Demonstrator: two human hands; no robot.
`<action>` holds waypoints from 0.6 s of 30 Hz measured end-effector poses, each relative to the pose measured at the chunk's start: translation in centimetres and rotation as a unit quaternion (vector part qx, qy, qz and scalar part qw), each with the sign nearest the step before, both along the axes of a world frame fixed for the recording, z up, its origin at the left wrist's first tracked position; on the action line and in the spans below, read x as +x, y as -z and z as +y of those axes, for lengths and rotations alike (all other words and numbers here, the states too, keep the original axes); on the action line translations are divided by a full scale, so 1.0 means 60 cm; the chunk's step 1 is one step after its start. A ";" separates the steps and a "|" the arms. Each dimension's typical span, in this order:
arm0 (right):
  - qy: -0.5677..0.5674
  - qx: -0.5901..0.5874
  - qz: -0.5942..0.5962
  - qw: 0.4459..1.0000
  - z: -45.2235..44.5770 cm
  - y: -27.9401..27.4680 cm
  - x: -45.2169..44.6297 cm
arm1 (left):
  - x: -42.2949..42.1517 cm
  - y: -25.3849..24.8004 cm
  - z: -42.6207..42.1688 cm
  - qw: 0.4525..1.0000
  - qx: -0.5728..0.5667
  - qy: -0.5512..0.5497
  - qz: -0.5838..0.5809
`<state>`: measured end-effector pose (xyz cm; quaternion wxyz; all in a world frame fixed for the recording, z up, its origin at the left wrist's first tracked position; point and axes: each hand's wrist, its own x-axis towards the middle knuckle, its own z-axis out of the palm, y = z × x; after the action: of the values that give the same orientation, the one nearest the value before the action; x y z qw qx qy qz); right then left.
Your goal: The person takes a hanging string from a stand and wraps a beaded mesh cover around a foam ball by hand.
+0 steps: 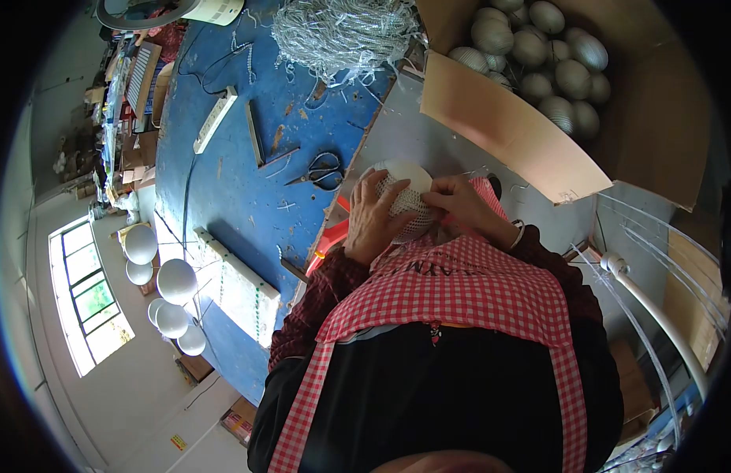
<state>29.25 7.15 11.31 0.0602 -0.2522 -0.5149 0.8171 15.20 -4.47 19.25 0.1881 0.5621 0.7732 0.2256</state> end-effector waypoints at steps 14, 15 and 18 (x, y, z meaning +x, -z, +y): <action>0.006 -0.014 -0.016 1.000 -0.002 0.004 -0.001 | 0.017 0.010 0.010 0.994 -0.035 -0.004 0.104; 0.008 -0.014 -0.018 1.000 -0.002 0.002 -0.001 | 0.023 0.008 0.013 0.989 -0.046 -0.012 0.141; 0.021 -0.005 -0.007 1.000 -0.005 -0.004 -0.001 | 0.015 0.005 0.013 0.990 -0.061 0.000 0.126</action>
<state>29.21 6.86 11.58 0.0724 -0.2686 -0.5055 0.8168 16.12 -3.69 18.93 0.1233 0.5738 0.8028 0.1048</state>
